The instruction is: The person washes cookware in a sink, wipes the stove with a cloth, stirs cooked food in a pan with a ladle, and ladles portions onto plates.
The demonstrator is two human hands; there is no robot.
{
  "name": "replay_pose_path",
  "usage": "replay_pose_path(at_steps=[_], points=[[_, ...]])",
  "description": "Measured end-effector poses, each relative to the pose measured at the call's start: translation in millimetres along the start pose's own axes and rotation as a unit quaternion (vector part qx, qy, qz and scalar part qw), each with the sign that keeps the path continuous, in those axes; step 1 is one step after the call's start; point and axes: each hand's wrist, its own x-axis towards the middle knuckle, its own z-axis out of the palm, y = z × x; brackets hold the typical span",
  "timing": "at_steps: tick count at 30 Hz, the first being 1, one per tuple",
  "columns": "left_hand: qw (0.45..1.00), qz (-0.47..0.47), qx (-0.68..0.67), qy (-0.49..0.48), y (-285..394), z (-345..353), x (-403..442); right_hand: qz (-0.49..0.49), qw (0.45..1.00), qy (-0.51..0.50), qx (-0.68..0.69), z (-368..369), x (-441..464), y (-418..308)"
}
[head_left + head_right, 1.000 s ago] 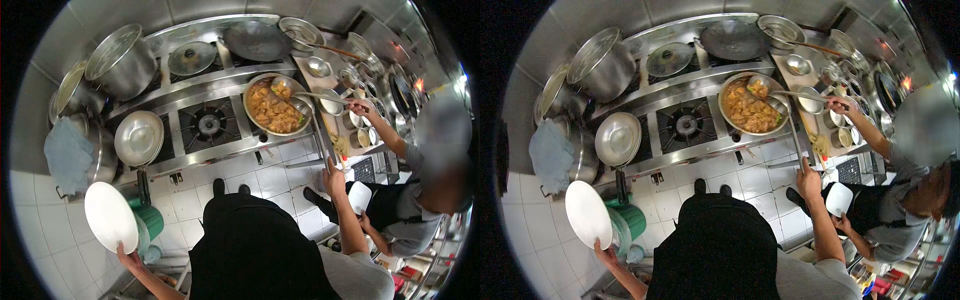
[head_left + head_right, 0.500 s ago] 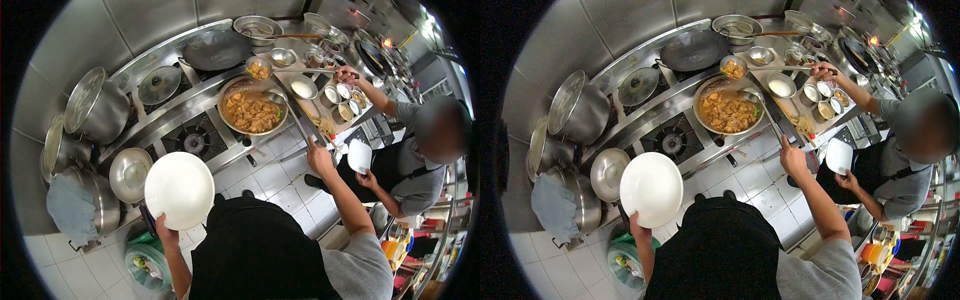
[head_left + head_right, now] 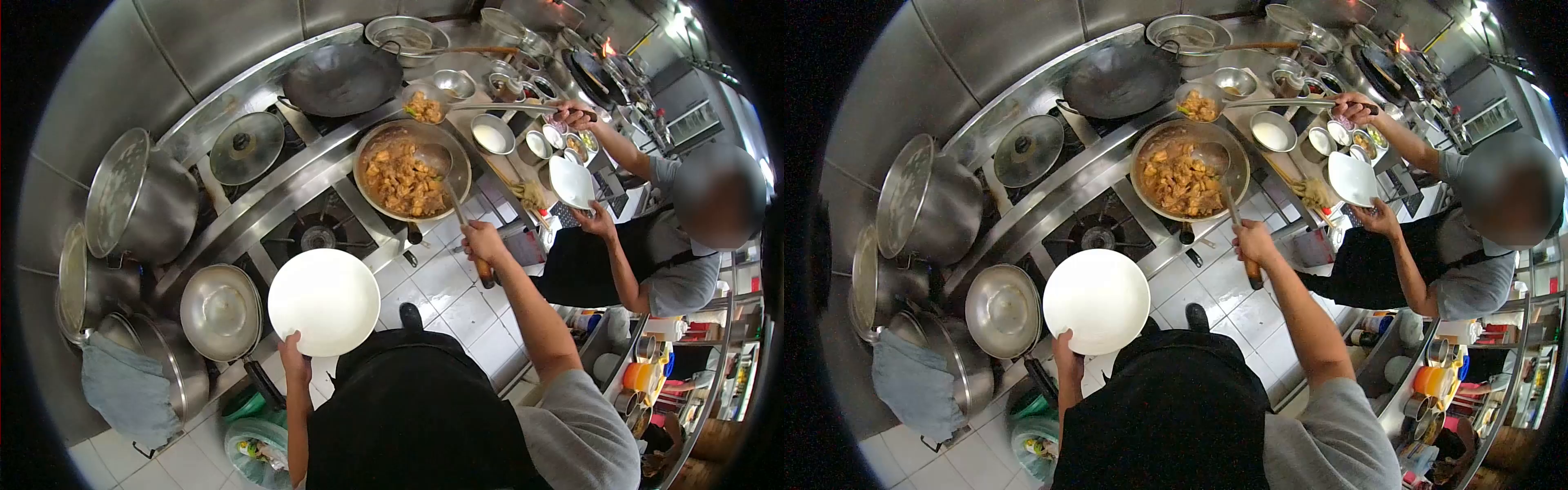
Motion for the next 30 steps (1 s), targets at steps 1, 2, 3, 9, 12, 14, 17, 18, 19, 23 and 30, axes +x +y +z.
replay_pose_path(at_steps=[1,2,3,9,12,14,17,18,19,23,30], points=[[1.0,0.013,-0.001,-0.009,6,2,3,-0.004,0.999,0.005,-0.034,-2,-8,-13],[0.999,0.025,-0.001,-0.02,12,5,6,-0.031,0.993,0.025,-0.11,6,-12,-12],[0.999,0.036,-0.002,-0.032,16,8,9,-0.06,0.986,0.022,-0.156,18,-15,-8],[0.997,0.042,0.033,-0.063,38,24,21,0.026,0.996,-0.069,0.045,6,-10,-20],[0.997,0.039,0.041,-0.055,32,26,39,0.028,0.994,-0.081,0.063,18,-10,-18],[0.997,0.047,0.026,-0.06,28,24,49,0.054,0.979,-0.114,0.161,3,6,-10],[0.995,0.054,0.015,-0.086,31,37,53,0.046,0.977,-0.112,0.176,25,3,-9],[0.994,0.056,0.008,-0.096,34,41,54,0.061,0.963,-0.145,0.217,17,8,-5],[0.993,0.058,0.0,-0.107,37,46,56,0.088,0.937,-0.184,0.285,6,10,-2],[0.992,0.047,0.025,-0.117,49,59,67,0.131,0.852,-0.266,0.432,-17,6,2],[0.987,0.078,0.02,-0.141,61,121,118,0.126,0.856,-0.232,0.445,-41,-35,-25]])
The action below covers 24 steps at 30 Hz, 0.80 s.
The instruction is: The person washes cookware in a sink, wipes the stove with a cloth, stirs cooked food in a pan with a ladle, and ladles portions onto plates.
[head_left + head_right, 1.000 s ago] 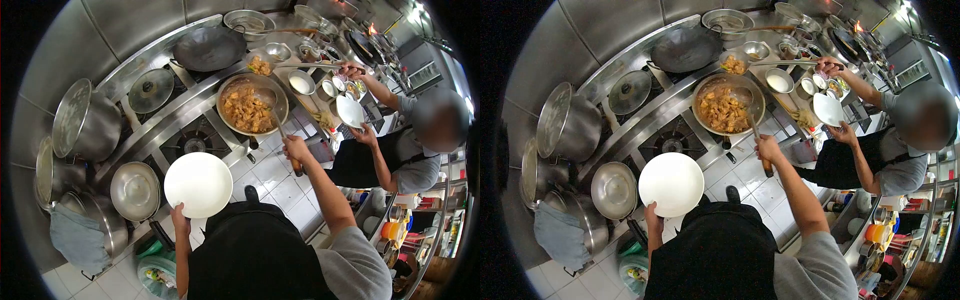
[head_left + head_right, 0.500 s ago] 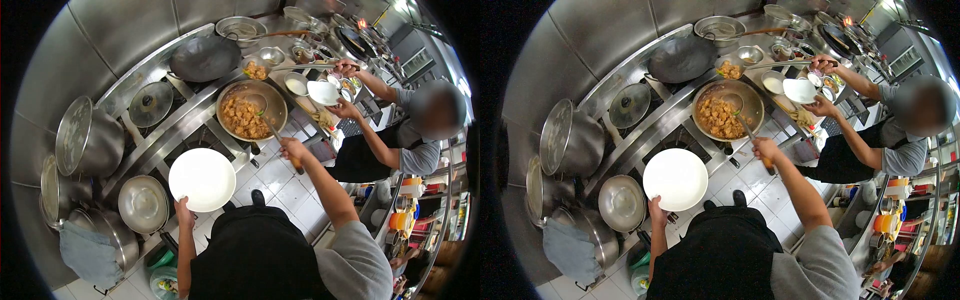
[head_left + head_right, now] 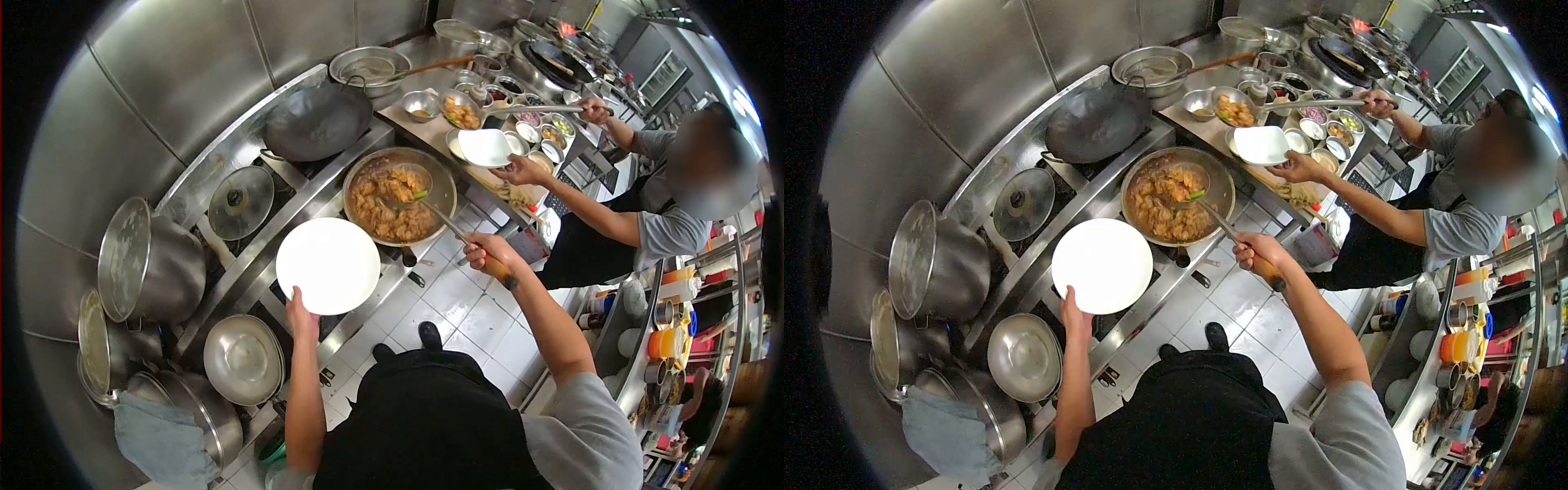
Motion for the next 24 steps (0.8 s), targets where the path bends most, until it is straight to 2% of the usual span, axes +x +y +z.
replay_pose_path(at_steps=[6,9,10,13,15,17,18,20,23,24], points=[[0.999,-0.029,0.019,-0.037,-15,58,67,-0.013,0.999,-0.025,-0.041,29,-57,2],[0.995,-0.042,0.016,-0.084,-19,87,80,-0.043,0.99,0.001,-0.136,64,-94,5],[0.996,-0.053,0.024,-0.065,-19,99,81,-0.04,0.989,-0.002,-0.145,59,-96,8],[0.992,-0.06,-0.011,-0.111,-17,120,79,-0.058,0.955,0.067,-0.282,81,-111,24],[0.989,-0.066,-0.03,-0.126,-18,127,80,-0.086,0.914,0.055,-0.393,83,-114,38],[0.988,-0.058,-0.044,-0.134,-20,131,81,-0.083,0.886,0.091,-0.448,89,-117,50],[0.988,-0.058,-0.049,-0.135,-20,132,81,-0.146,0.822,0.097,-0.541,86,-118,56],[0.988,-0.059,-0.056,-0.135,-22,131,81,-0.261,0.657,0.104,-0.7,77,-115,71],[0.986,-0.06,-0.068,-0.139,-21,128,78,-0.325,0.563,0.136,-0.748,66,-115,86],[0.986,-0.058,-0.071,-0.141,-21,128,76,-0.322,0.554,0.142,-0.755,65,-117,89]])
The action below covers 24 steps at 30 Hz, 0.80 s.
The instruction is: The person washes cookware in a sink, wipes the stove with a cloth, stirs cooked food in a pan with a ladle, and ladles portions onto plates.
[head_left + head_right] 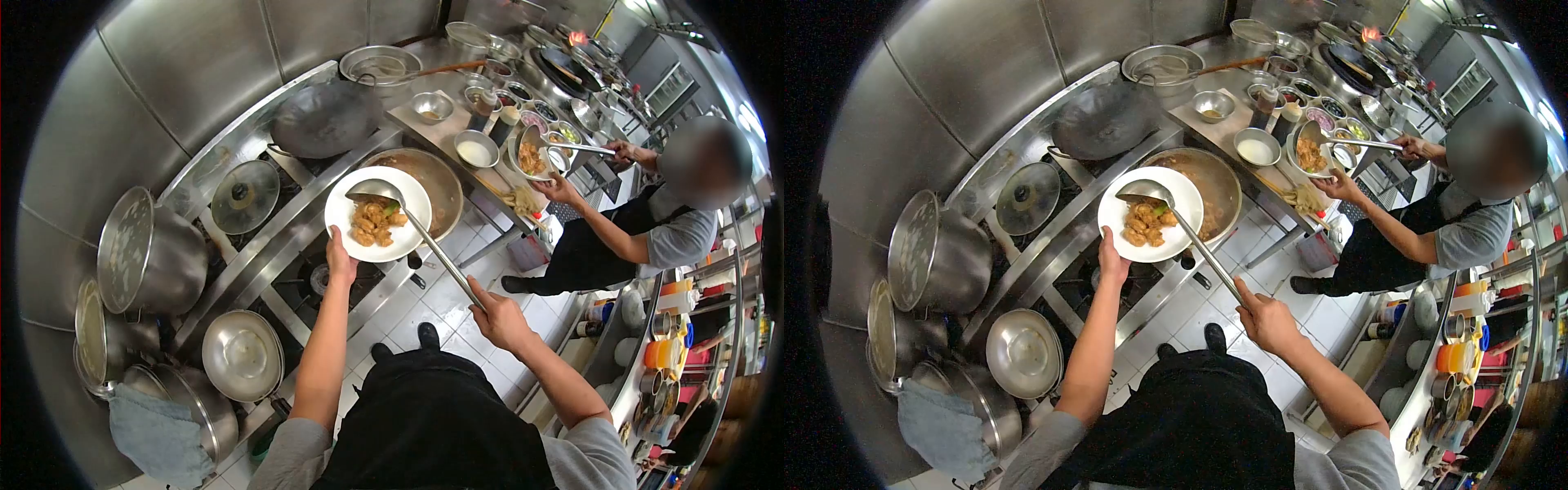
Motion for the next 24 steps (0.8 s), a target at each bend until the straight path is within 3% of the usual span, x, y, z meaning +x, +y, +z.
replay_pose_path(at_steps=[2,5,8,11,15,19,21,23,24], points=[[1.0,0.006,-0.006,-0.004,1,0,0,0.003,1.0,0.0,-0.026,2,-2,0],[1.0,0.006,-0.012,-0.025,-1,-4,3,0.003,0.999,0.034,0.024,3,-6,-4],[0.999,0.008,-0.019,-0.034,-5,-9,6,0.06,0.99,-0.014,0.131,-13,1,-12],[0.998,0.015,-0.045,-0.047,-9,-14,8,0.229,0.874,-0.03,0.427,-22,11,-17],[0.999,0.011,-0.053,-0.004,-9,-28,11,0.263,0.838,-0.013,0.479,-51,34,-5],[0.997,0.032,-0.062,-0.017,-5,-46,13,0.272,0.891,-0.01,0.363,-49,58,13],[0.997,0.041,-0.07,-0.014,-4,-61,10,0.211,0.97,-0.004,0.121,-32,71,33],[0.997,0.054,-0.059,-0.017,2,-71,-2,0.136,0.986,0.013,-0.096,1,83,60],[0.998,0.048,-0.049,0.013,5,-76,-11,0.177,0.981,0.01,-0.073,4,85,47]])
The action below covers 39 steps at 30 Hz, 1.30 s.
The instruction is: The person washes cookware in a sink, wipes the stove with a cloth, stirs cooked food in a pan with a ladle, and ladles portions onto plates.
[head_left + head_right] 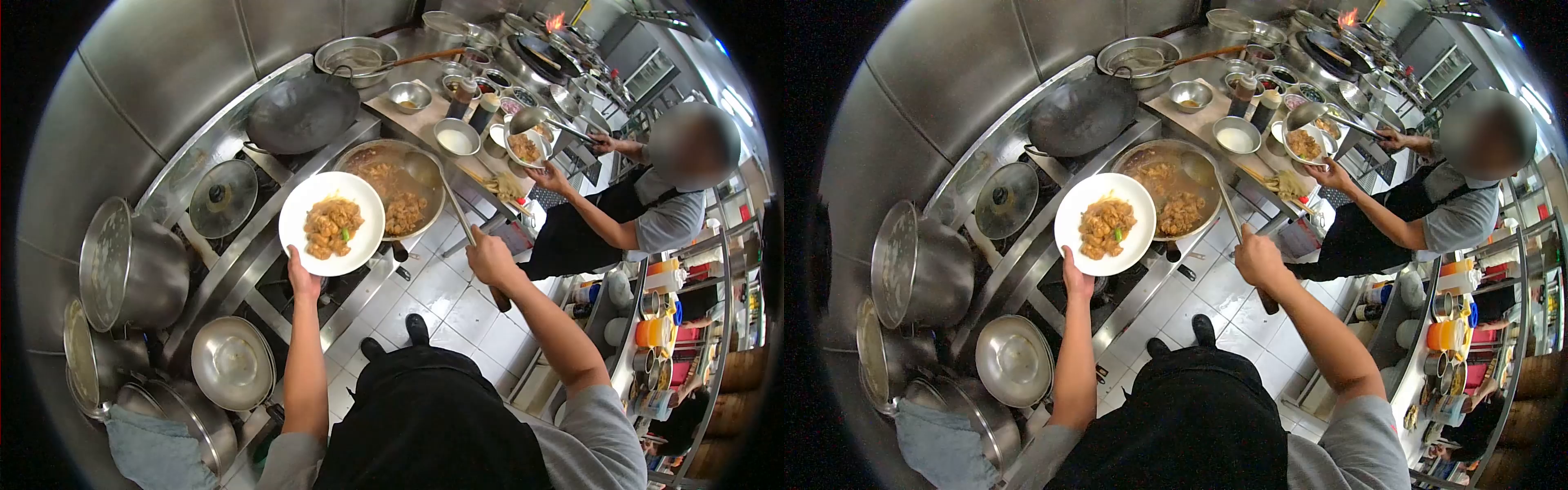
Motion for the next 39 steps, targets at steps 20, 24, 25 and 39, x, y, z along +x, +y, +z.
replay_pose_path(at_steps=[20,24,25,39], points=[[0.997,0.004,0.025,0.073,13,-57,-56,0.277,0.406,-0.312,0.813,86,53,10],[0.998,0.005,0.035,0.054,12,-47,-43,0.237,0.494,-0.278,0.789,48,37,11],[0.998,0.004,0.039,0.051,10,-43,-37,0.223,0.528,-0.275,0.772,33,32,11],[0.998,-0.048,0.027,-0.043,-18,48,27,0.092,0.848,-0.246,0.459,-101,-64,-34]])
